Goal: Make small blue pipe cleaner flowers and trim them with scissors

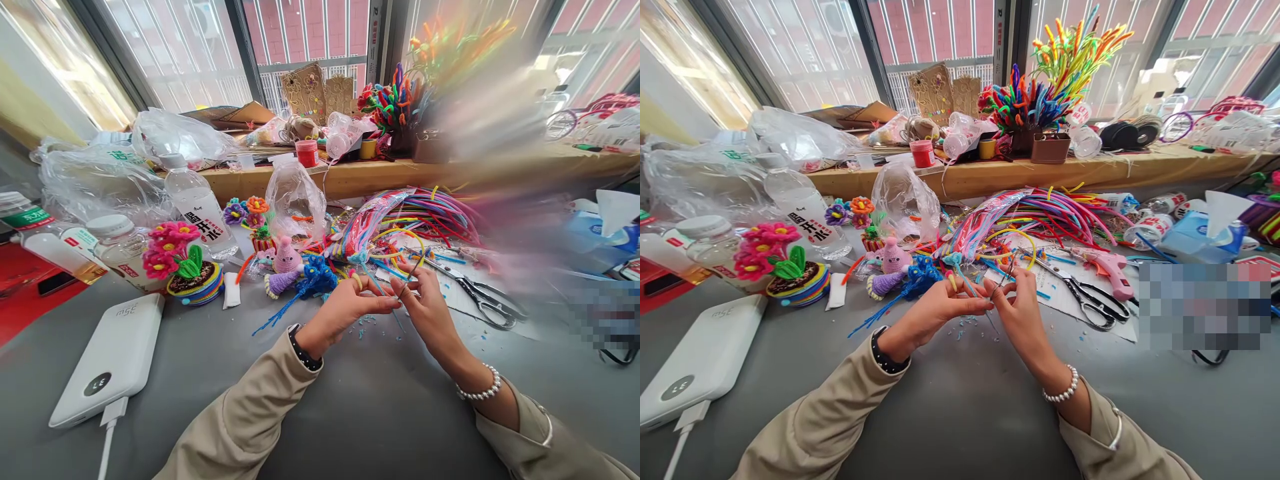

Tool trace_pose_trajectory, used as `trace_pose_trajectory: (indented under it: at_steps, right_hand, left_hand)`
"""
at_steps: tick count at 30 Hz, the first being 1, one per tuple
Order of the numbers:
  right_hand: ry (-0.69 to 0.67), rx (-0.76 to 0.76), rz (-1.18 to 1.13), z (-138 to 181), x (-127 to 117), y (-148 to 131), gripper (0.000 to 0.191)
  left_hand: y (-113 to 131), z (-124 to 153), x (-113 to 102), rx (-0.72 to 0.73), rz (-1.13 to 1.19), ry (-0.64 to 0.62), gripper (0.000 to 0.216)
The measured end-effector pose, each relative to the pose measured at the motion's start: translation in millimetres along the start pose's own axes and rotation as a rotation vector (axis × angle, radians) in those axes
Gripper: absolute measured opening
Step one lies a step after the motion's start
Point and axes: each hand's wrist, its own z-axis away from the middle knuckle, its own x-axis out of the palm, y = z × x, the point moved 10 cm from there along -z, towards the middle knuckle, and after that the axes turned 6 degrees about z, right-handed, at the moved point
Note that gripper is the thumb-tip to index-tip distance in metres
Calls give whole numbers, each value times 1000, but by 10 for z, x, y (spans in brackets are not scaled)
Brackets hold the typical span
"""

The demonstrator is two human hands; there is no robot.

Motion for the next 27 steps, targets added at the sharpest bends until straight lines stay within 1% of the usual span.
trace_pose_trajectory:
  at_steps: [4,8,11,14,19,21,24,26,27]
  right_hand:
    - [-4,7,-26,-20,-25,11,53]
    - [39,44,-47,-78,-135,106,54]
    - [69,55,-71,-109,-208,155,52]
    - [86,63,-134,-124,-257,162,50]
    - [-31,104,-308,-204,-254,164,42]
    - [-7,114,-376,-256,-341,184,38]
    - [48,129,-427,-293,-438,218,34]
    - [11,146,-458,-271,-367,207,34]
    - [-36,159,-481,-244,-285,192,36]
  left_hand:
    - [0,-5,-17,10,-35,-16,29]
    - [18,-5,-46,17,-94,-4,28]
    - [49,2,-76,17,-90,34,29]
    - [102,15,-124,31,-20,91,31]
    - [216,48,-260,90,18,207,28]
    - [253,56,-284,115,15,224,27]
    - [255,52,-249,118,18,199,26]
    - [235,46,-175,106,33,141,26]
    - [224,44,-127,99,47,103,26]
